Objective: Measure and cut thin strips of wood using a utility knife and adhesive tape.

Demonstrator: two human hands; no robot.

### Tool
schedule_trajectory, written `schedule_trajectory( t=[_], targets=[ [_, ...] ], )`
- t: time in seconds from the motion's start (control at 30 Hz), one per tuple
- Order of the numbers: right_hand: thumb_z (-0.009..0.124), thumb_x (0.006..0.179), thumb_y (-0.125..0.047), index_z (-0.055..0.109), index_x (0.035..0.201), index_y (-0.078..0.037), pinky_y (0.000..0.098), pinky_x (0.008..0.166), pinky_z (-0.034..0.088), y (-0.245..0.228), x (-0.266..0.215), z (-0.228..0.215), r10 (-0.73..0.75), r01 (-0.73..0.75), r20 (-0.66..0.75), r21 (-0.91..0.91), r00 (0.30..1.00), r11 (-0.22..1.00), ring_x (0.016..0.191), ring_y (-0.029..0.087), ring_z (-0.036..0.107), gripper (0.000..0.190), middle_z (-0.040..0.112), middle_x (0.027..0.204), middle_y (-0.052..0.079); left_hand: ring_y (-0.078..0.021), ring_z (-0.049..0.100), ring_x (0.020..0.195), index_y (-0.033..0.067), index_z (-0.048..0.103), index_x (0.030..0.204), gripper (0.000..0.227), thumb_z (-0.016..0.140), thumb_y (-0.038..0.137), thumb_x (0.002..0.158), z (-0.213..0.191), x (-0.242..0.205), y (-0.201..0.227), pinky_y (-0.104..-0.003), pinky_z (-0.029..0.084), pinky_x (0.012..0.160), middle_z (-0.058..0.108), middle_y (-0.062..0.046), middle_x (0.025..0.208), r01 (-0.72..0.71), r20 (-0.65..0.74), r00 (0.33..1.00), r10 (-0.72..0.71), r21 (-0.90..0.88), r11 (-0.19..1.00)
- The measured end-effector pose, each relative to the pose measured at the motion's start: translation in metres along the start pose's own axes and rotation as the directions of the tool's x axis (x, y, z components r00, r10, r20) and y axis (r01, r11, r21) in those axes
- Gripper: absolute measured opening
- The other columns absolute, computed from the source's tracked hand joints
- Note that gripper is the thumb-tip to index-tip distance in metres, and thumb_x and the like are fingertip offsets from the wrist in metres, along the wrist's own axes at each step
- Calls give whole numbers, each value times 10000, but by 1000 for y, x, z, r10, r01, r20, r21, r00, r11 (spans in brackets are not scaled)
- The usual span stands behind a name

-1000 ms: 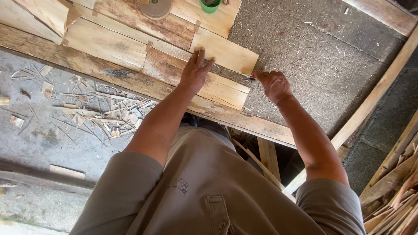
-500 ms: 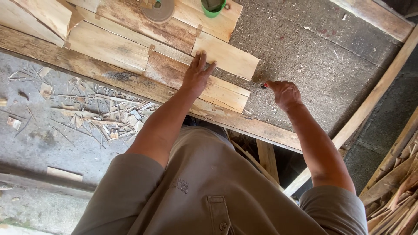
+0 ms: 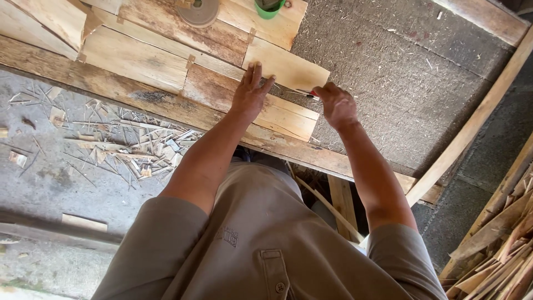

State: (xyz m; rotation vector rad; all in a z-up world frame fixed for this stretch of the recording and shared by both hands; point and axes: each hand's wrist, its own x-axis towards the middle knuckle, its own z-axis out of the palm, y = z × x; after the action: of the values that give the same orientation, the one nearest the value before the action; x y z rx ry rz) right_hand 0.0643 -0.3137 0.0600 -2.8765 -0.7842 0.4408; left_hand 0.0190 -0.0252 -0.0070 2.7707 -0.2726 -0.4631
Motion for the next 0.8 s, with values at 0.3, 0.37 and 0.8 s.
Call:
schedule_trajectory(
  t=[0.3,0.37,0.8],
  targets=[
    [574,946,67,691,1268,-205,306,800,633,20,-10,16,-78,92,68,-236,995,967,874,165,695,438,705,1125,60,-379,36,1573,356,245,1653,852,572,-36,971,1,2,0,-397,217,1264,-42,-188,1712,6,18,1000,-7,50,999],
    [566,963,66,689,1275,-214,295,755,632,25,-20,3,-56,73,81,-225,995,972,855,170,688,437,700,1138,63,-373,39,1574,369,244,1650,838,572,-21,985,5,2,-1,-397,219,1264,-36,-183,1714,11,12,1000,-11,30,999],
    [579,1136,-222,676,1148,-143,307,491,436,90,-50,14,601,-593,43,231,798,771,667,164,532,126,693,1042,63,-361,80,1583,77,166,1647,790,555,10,963,7,4,-5,-388,142,1300,23,-214,1701,-5,23,1000,2,122,992]
  ],
)
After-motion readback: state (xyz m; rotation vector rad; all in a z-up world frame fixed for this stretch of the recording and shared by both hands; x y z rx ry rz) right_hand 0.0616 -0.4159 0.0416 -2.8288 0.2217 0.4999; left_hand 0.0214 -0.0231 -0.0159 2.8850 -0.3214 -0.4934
